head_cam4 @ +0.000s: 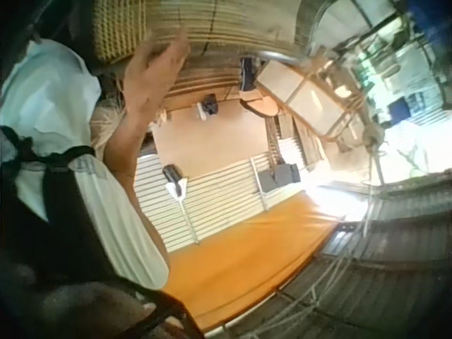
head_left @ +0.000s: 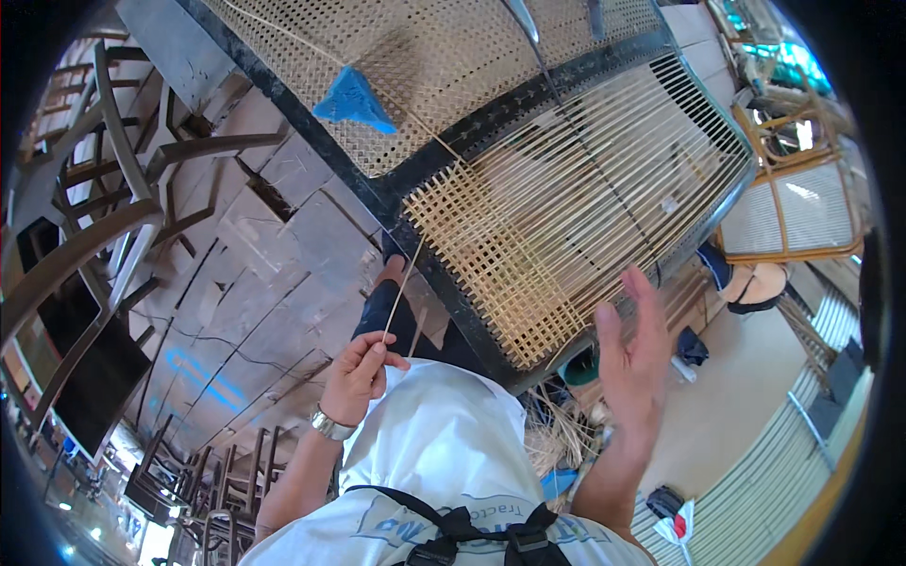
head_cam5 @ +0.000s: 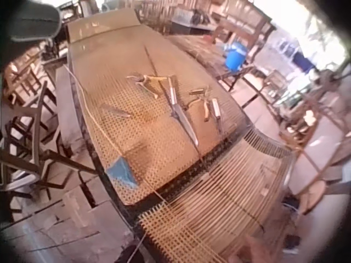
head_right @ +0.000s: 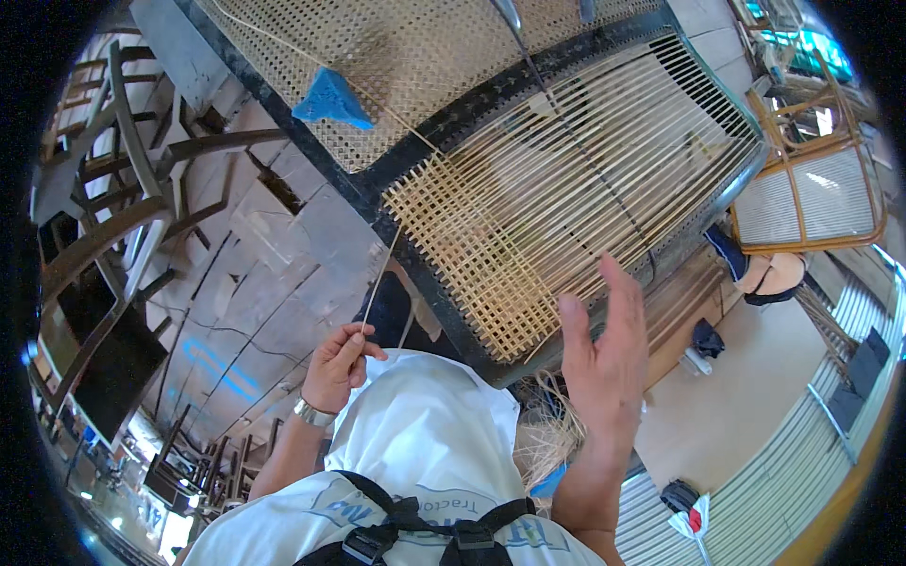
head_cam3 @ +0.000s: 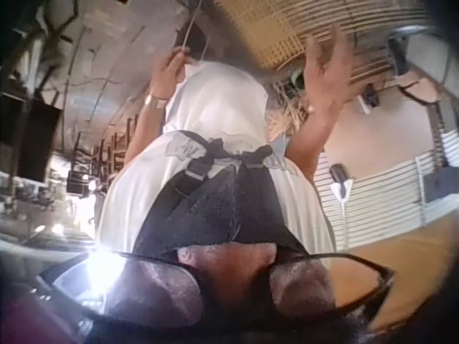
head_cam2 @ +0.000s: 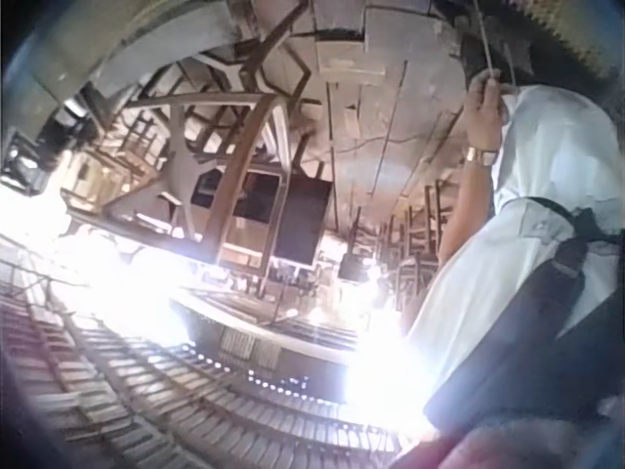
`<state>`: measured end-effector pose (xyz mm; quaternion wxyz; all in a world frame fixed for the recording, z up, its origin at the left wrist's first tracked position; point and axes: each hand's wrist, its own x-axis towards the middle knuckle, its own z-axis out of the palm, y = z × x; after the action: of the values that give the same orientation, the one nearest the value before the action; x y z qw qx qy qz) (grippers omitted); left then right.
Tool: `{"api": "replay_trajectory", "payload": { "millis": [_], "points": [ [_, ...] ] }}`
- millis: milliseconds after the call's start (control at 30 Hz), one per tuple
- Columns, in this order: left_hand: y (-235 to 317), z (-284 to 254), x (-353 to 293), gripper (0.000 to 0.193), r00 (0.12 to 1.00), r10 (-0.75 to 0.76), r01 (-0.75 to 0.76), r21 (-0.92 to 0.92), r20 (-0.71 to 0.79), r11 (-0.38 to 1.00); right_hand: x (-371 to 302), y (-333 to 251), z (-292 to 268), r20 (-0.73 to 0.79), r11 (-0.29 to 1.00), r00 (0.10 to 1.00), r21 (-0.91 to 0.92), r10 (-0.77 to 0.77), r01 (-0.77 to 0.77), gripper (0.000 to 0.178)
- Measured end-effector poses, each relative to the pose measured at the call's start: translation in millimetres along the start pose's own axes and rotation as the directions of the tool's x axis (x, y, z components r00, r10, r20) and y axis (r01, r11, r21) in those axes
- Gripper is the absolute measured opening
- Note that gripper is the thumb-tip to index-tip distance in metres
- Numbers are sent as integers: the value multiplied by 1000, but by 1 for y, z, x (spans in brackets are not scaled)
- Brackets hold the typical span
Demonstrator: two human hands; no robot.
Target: Weaving a rattan seat pattern onto a furniture frame using strips of material and hand tools.
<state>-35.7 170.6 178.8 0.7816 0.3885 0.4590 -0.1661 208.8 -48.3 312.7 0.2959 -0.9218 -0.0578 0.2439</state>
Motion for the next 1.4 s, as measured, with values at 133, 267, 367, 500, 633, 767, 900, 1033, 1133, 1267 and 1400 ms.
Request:
{"api": "replay_trajectory", "payload": {
  "millis": [133, 267, 367, 500, 633, 767, 900, 1033, 1133, 1267, 1400],
  "points": [
    [-3, -20, -9, 22, 978, -152, 182, -231, 143, 956, -20, -24, 8, 46, 1000, 999, 14, 22, -23, 51],
    [1, -21, -11, 20, 956, -132, 184, -185, 260, 965, 0, -29, 101, 204, 842, 973, 503, 104, -195, 58],
    [-3, -18, -11, 22, 943, -79, 112, -86, 324, 990, 50, -18, 186, 513, 342, 834, 761, 205, -552, 53],
    [-12, -17, -4, 23, 951, -12, 2, 34, 309, 999, 116, 9, 218, 534, 205, 821, 796, 203, -569, 41],
    [-14, -21, -9, 24, 974, 183, -220, 374, 130, 901, 129, 21, 196, -20, 989, 992, 92, 121, -118, 31],
    [-10, -18, 6, 24, 909, 414, -335, 672, 47, 660, 146, -3, 153, -30, 977, 997, -200, 73, -78, 29],
    [28, 6, 36, 21, 737, 661, -497, 774, 139, 392, 114, -19, 94, 275, 916, 955, -401, 107, 13, 26],
    [83, 36, 108, 27, 580, 790, -581, 780, 197, 233, 16, -18, -3, 99, 988, 995, -150, -28, 42, 21],
    [121, 49, 181, 30, 184, 912, -560, 802, 365, -208, -18, 38, -67, 126, 992, 986, -80, 106, -96, 20],
    [147, 73, 209, 29, 465, 722, -399, 850, 512, -345, -62, 165, -112, 77, 958, 961, -133, 267, -256, 14],
    [154, 45, 253, 25, 538, 611, -309, 811, 580, -497, -96, 224, -80, 97, 970, 969, -104, 228, -218, 13]
  ]
}}
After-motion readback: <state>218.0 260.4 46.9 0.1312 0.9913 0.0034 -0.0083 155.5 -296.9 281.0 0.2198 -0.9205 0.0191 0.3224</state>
